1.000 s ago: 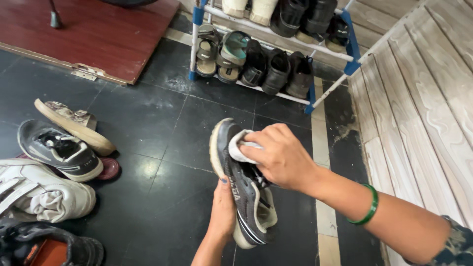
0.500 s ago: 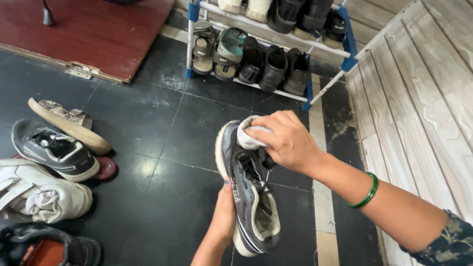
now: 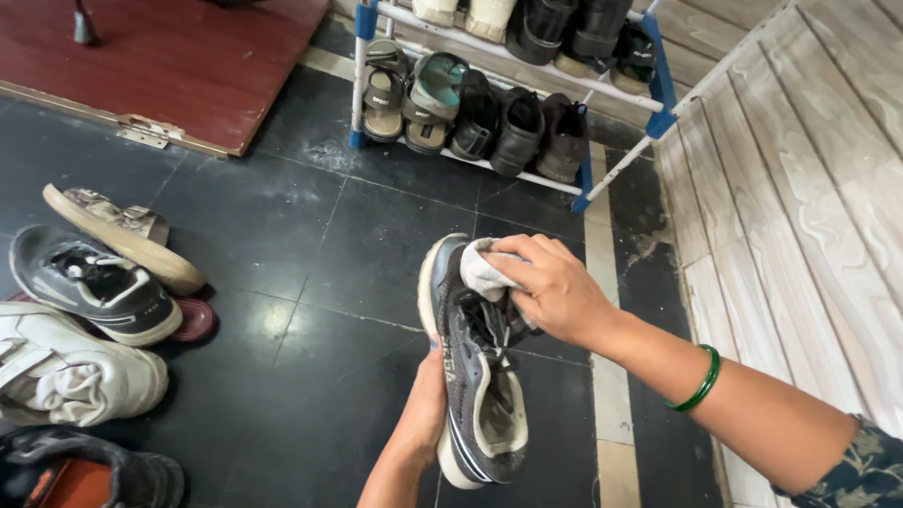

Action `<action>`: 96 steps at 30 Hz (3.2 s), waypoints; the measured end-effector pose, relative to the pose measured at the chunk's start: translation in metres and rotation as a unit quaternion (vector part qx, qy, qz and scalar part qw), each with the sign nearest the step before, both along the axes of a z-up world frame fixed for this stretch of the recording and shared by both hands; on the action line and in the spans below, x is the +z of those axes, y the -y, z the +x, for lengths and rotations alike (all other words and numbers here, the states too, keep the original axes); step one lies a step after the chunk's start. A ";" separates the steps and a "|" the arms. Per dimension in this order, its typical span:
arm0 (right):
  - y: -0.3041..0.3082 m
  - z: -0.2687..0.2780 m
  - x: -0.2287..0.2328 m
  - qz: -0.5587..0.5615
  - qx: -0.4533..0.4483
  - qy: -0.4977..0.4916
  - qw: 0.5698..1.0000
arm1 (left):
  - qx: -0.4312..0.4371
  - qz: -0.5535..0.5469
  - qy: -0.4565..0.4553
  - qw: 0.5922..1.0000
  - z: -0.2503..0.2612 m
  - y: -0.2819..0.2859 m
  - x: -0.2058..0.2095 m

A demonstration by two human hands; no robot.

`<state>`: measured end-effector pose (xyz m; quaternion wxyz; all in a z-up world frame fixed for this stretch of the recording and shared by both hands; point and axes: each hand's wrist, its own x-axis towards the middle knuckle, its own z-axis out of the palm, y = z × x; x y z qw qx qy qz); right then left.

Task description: The person sits on the floor and wipes several pairs of shoes and sandals with a cloth. They handle flip-flops, white sneakers, and dark sneakers, wiping each item individually and placing them back on a shoe rack.

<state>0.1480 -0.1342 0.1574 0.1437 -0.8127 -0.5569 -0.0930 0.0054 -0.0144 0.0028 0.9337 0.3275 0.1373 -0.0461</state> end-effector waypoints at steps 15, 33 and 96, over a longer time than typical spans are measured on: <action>0.034 -0.074 -0.005 0.083 0.002 -0.263 0.961 | 0.284 -0.138 -0.047 0.948 0.032 -0.020 0.008; 0.049 0.048 0.034 0.136 -0.010 -0.229 0.964 | 0.355 0.007 -0.073 0.932 0.131 0.008 0.131; -0.119 0.331 -0.151 0.285 -0.307 -0.065 0.906 | -0.029 0.928 -0.017 0.370 0.412 -0.103 0.000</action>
